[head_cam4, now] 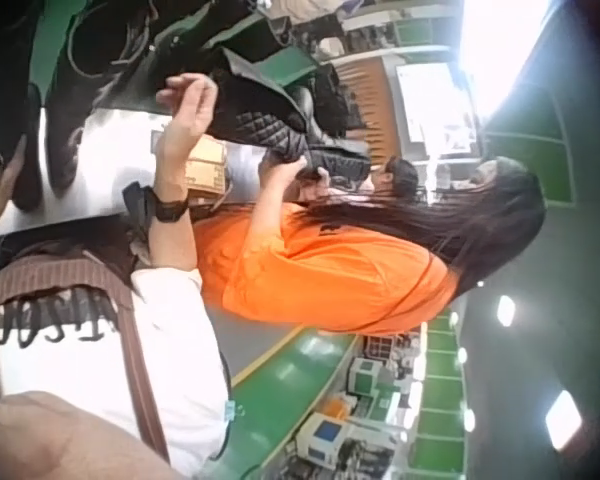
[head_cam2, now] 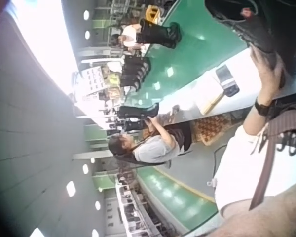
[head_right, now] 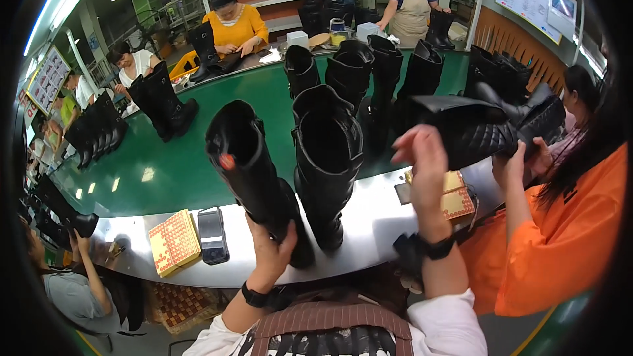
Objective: The worker is inspecting and finishing black boots on a production line, checking the zippers and wiping the surfaces.
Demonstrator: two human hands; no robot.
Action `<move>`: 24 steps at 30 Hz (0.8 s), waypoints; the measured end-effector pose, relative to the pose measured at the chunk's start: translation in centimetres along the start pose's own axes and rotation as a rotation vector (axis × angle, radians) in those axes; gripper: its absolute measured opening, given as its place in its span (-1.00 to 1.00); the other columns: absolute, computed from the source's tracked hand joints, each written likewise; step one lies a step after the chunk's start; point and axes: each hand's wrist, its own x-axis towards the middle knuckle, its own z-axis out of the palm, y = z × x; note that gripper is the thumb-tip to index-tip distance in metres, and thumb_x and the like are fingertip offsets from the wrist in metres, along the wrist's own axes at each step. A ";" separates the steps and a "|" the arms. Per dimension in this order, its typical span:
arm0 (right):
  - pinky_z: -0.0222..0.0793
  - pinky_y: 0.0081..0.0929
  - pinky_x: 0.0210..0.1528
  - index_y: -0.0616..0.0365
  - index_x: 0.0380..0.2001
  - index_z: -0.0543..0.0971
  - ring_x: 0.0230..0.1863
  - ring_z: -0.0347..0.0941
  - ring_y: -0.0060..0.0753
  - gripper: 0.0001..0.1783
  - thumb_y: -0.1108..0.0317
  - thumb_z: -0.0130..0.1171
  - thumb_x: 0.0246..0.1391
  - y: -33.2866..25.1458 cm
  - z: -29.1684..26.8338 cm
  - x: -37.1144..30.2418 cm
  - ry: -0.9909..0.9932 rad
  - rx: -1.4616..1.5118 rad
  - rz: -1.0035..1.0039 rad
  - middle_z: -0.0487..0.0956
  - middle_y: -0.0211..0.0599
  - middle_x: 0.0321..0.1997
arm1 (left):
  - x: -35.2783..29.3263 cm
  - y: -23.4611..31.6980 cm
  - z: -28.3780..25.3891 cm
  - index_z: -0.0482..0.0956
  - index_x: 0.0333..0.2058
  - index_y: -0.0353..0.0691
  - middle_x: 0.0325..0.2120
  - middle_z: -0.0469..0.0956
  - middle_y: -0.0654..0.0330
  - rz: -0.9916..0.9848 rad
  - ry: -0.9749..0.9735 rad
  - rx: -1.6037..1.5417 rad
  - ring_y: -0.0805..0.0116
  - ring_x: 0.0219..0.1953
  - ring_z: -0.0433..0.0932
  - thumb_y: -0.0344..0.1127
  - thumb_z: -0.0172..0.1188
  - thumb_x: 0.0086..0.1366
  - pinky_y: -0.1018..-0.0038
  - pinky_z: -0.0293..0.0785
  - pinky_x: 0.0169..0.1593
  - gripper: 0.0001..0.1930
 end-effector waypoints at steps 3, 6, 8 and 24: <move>0.35 -0.56 -0.18 0.26 -0.14 0.46 -0.29 0.41 -0.50 -0.63 0.15 -0.16 0.34 8.4 -1.9 -6.9 -0.215 -0.361 0.263 0.51 -0.30 -0.28 | 1.1 -1.6 -0.5 0.35 0.04 -0.37 -0.04 0.33 -0.10 -0.008 0.080 -0.079 -0.04 0.01 0.36 -0.54 0.19 0.10 0.26 0.30 0.07 -0.52; 0.26 -0.29 0.12 0.32 0.13 0.32 0.03 0.40 -0.14 -0.52 0.17 -0.15 0.31 14.8 -1.4 -11.9 -0.325 -0.606 0.161 0.47 -0.02 0.02 | 1.4 -2.8 -0.6 0.33 0.05 -0.38 -0.06 0.35 -0.09 -0.109 0.078 -0.186 0.00 0.00 0.38 -0.48 0.23 0.11 0.28 0.30 0.08 -0.50; 0.15 -0.23 0.24 0.30 0.28 0.15 0.21 0.26 0.10 -0.44 0.21 -0.19 0.31 16.0 -0.5 -13.7 -0.530 -0.746 -0.025 0.35 0.20 0.17 | 0.7 -2.6 -0.8 0.32 0.08 -0.38 -0.06 0.36 -0.08 -0.169 0.070 -0.238 0.02 -0.01 0.39 -0.42 0.27 0.11 0.28 0.29 0.09 -0.45; 0.41 -0.44 -0.02 0.13 0.13 0.41 -0.05 0.52 -0.33 -0.57 0.22 0.05 0.24 11.7 2.7 -10.2 -0.652 -0.258 0.399 0.57 -0.10 -0.06 | 3.4 0.4 -5.7 0.56 -0.24 -0.44 -0.37 0.65 -0.01 -0.304 0.467 0.127 0.30 -0.30 0.64 -0.28 0.41 0.08 0.43 0.49 -0.20 -0.63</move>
